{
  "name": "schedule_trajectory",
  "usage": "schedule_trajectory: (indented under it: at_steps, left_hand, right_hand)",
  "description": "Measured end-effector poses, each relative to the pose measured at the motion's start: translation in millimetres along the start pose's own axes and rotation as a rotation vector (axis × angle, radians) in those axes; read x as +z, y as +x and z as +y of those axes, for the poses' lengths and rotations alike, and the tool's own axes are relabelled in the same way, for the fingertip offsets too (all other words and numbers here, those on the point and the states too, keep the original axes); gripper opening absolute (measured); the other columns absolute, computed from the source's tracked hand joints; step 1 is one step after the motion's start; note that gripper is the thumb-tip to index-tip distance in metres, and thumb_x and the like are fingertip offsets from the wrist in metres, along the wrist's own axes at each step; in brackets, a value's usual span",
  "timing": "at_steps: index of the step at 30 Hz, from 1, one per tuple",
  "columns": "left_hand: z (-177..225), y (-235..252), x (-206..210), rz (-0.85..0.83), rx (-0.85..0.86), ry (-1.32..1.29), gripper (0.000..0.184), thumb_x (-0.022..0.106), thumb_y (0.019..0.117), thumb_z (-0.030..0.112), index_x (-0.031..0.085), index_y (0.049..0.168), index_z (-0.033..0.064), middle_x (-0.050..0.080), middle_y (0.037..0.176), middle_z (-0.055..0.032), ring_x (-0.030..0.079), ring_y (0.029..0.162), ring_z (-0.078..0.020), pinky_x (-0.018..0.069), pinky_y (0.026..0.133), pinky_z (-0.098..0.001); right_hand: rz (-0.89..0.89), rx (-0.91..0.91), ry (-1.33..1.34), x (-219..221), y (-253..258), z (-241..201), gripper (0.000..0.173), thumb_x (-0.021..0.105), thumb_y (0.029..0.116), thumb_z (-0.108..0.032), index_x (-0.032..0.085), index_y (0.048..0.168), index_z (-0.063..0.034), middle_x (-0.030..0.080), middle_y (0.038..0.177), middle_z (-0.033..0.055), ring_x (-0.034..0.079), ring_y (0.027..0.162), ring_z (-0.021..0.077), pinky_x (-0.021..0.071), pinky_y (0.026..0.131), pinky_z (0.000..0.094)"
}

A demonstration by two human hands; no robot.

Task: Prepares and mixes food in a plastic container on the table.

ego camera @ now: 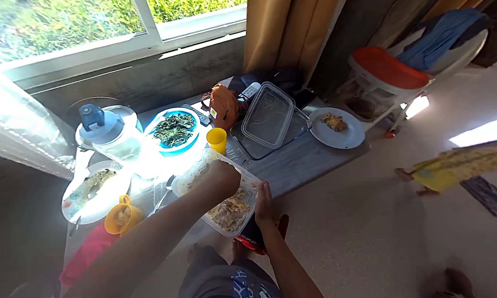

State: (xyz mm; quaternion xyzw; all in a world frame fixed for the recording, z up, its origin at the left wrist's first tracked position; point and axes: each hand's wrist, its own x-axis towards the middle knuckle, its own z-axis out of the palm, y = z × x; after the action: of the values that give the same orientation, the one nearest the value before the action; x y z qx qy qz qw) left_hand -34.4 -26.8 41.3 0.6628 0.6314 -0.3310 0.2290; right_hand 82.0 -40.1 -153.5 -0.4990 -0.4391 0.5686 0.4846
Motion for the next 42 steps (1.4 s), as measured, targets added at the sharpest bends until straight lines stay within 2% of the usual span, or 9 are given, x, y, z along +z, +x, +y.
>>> schedule_trajectory:
  at_steps: [12, 16, 19, 24, 28, 33, 42]
  left_hand:
    - [33, 24, -6, -0.067, -0.007, 0.135, 0.021, 0.048, 0.0999, 0.000, 0.067, 0.105, -0.0075, 0.066, 0.113, -0.0245, 0.062, 0.111, -0.0420, 0.0492, 0.083, -0.0573]
    - [44, 26, -4, -0.061, -0.006, 0.121, 0.024, 0.048, 0.1001, 0.000, 0.067, 0.109, -0.0102, 0.065, 0.119, -0.0285, 0.060, 0.117, -0.0470, 0.0474, 0.090, -0.0629]
    - [52, 29, -1, -0.050, -0.004, 0.180, 0.025, 0.046, 0.1001, -0.001, 0.068, 0.108, -0.0104, 0.066, 0.117, -0.0279, 0.061, 0.116, -0.0462, 0.0482, 0.089, -0.0612]
    - [57, 37, 0, -0.073, 0.013, 0.305, 0.023, 0.046, 0.0997, -0.002, 0.068, 0.102, -0.0086, 0.068, 0.111, -0.0237, 0.064, 0.109, -0.0409, 0.0500, 0.083, -0.0556]
    - [57, 40, 2, -0.066, 0.007, 0.271, 0.023, 0.047, 0.0997, -0.001, 0.067, 0.105, -0.0100, 0.067, 0.113, -0.0264, 0.063, 0.111, -0.0439, 0.0493, 0.086, -0.0587]
    - [51, 45, 7, -0.025, 0.005, 0.198, 0.022, 0.047, 0.0989, -0.003, 0.066, 0.105, -0.0125, 0.065, 0.113, -0.0287, 0.062, 0.110, -0.0460, 0.0493, 0.084, -0.0597]
    - [50, 41, 10, -0.001, 0.026, 0.242, 0.021, 0.044, 0.0984, -0.007, 0.065, 0.101, -0.0114, 0.065, 0.107, -0.0246, 0.063, 0.106, -0.0403, 0.0494, 0.081, -0.0531]
  right_hand:
    - [0.042, -0.044, -0.002, 1, 4, 6, 0.035, 0.034, 0.1058, -0.008, 0.055, 0.120, 0.0162, 0.061, 0.115, 0.0212, 0.057, 0.110, 0.0130, 0.0437, 0.100, 0.0261]
    - [0.049, -0.073, -0.050, 0, 5, 10, 0.037, 0.037, 0.1047, -0.009, 0.056, 0.120, 0.0176, 0.063, 0.116, 0.0254, 0.060, 0.111, 0.0208, 0.0461, 0.101, 0.0336]
    - [0.071, -0.074, -0.049, 0, 6, 12, 0.036, 0.040, 0.1045, -0.009, 0.058, 0.122, 0.0170, 0.063, 0.120, 0.0281, 0.060, 0.116, 0.0266, 0.0463, 0.104, 0.0379]
    - [0.124, -0.105, -0.059, 3, 4, 17, 0.034, 0.041, 0.1029, -0.008, 0.064, 0.117, 0.0133, 0.065, 0.114, 0.0250, 0.061, 0.112, 0.0261, 0.0470, 0.102, 0.0395]
    - [0.147, -0.114, -0.109, 4, 4, 16, 0.035, 0.042, 0.1038, -0.012, 0.066, 0.115, 0.0112, 0.067, 0.111, 0.0233, 0.063, 0.109, 0.0262, 0.0489, 0.099, 0.0416]
    - [0.135, -0.148, -0.105, 5, 4, 21, 0.036, 0.041, 0.1029, -0.011, 0.066, 0.114, 0.0120, 0.067, 0.110, 0.0232, 0.063, 0.108, 0.0247, 0.0489, 0.099, 0.0391]
    - [0.167, -0.161, -0.059, 6, 5, 19, 0.035, 0.038, 0.1024, -0.008, 0.066, 0.111, 0.0125, 0.067, 0.108, 0.0213, 0.063, 0.106, 0.0189, 0.0486, 0.098, 0.0313]
